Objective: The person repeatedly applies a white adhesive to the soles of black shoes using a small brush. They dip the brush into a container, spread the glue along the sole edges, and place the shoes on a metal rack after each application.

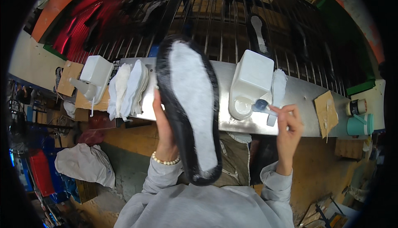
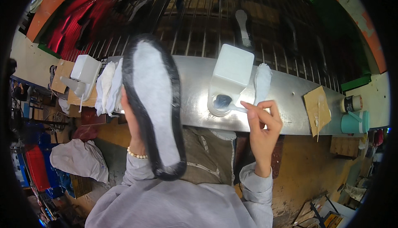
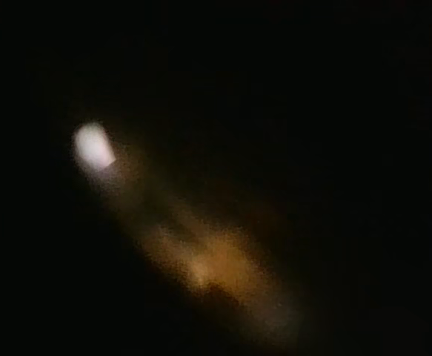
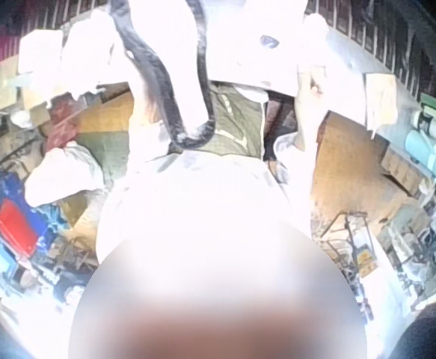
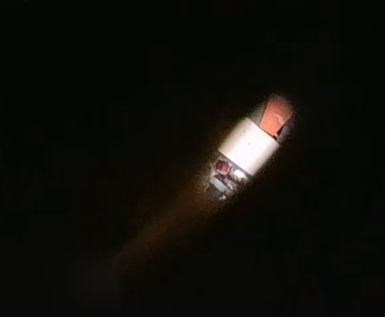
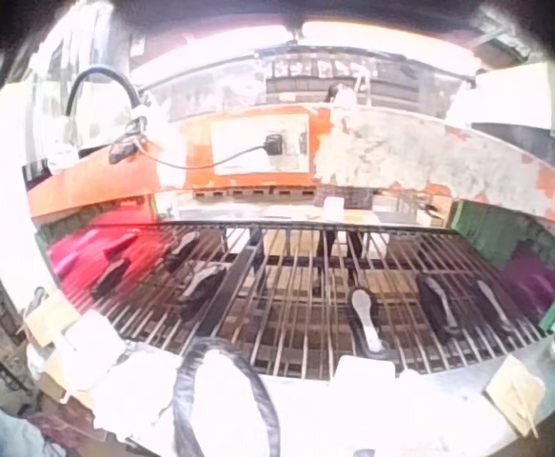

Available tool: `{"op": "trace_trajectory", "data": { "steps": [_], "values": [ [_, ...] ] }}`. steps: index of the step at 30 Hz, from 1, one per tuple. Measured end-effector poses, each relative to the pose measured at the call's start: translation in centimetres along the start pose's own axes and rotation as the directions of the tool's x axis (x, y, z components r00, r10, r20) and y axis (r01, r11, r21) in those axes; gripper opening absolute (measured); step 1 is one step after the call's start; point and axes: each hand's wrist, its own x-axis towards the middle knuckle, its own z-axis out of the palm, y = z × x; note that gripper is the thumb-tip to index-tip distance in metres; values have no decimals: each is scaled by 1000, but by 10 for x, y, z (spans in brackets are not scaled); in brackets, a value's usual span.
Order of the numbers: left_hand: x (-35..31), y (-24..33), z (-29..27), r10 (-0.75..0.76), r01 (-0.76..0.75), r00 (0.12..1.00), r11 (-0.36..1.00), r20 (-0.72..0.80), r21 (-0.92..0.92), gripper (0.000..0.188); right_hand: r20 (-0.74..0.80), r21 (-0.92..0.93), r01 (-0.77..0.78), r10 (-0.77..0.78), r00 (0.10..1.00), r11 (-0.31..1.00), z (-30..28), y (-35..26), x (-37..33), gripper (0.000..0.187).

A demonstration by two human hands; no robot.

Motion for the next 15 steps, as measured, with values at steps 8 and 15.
{"op": "trace_trajectory", "data": {
  "steps": [8, 15],
  "values": [
    [-28, 4, 22, -32, 5, 984, 989, 178, 150, 75, -15, -331, 581, -619, 785, 744, 6, -71, 57, 39],
    [-37, 15, 17, 81, -141, 973, 951, 217, 276, 74, 218, -202, 717, -683, 697, 668, -8, -84, 47, 44]
  ]
}}
